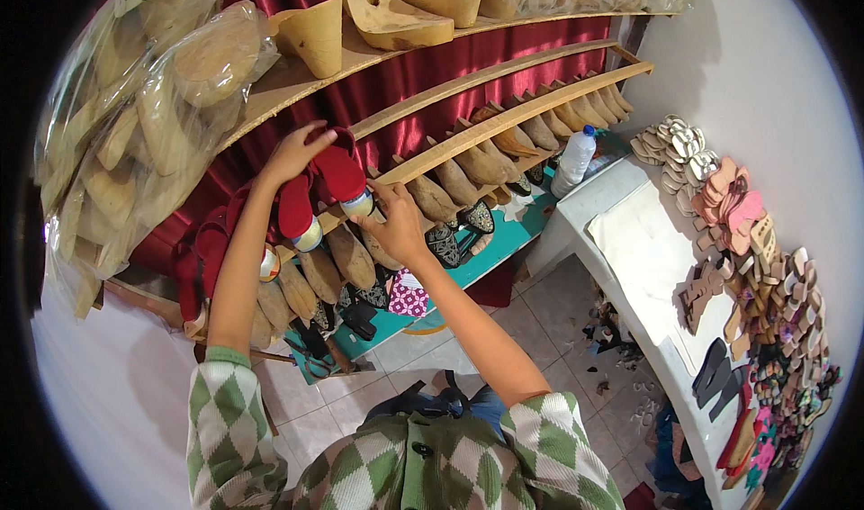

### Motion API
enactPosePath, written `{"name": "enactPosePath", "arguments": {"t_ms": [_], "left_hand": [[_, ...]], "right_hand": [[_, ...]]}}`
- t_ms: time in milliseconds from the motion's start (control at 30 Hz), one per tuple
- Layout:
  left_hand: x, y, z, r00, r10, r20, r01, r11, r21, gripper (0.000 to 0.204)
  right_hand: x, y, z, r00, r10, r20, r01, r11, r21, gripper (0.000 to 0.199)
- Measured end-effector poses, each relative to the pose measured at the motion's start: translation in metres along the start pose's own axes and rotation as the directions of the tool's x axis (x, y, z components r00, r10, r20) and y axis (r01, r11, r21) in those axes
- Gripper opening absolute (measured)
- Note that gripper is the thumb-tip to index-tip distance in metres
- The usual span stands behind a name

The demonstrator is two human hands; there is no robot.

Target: Manually assemble various shoe components onto a wooden shoe last.

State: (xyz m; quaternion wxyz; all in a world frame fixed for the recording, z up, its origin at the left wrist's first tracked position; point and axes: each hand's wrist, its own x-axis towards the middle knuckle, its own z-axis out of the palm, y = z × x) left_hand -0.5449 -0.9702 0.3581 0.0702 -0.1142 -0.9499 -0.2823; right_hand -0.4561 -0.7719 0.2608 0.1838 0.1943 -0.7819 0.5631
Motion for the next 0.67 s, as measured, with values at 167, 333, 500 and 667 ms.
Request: {"name": "enactPosePath", "arguments": {"t_ms": [167,333,500,667], "left_hand": [[-0.036,0.015,0.012,0.982,0.142,0.121,-0.138,0.99,-0.041,0.084],[-0.031,0.013,0.016,0.973,0.179,0.149,-0.198,0.972,0.128,0.089],[-0.032,0.01,0.014,0.961,0.023,0.274,-0.057,0.992,0.116,0.092],[-0.035,0.009,0.014,0.959,0.03,0.282,-0.05,0.997,0.065,0.088]], "right_hand": [[0.007,-0.021,-0.008,0.999,-0.039,-0.006,0.039,0.999,-0.007,0.064],[0.01,-0.014,-0.008,0.992,-0.084,0.089,0.09,0.994,-0.069,0.059],[0.01,-0.019,-0.008,0.993,-0.073,0.09,0.079,0.995,-0.065,0.056],[0.01,-0.019,-0.011,0.99,-0.103,0.101,0.113,0.989,-0.093,0.059]]}}
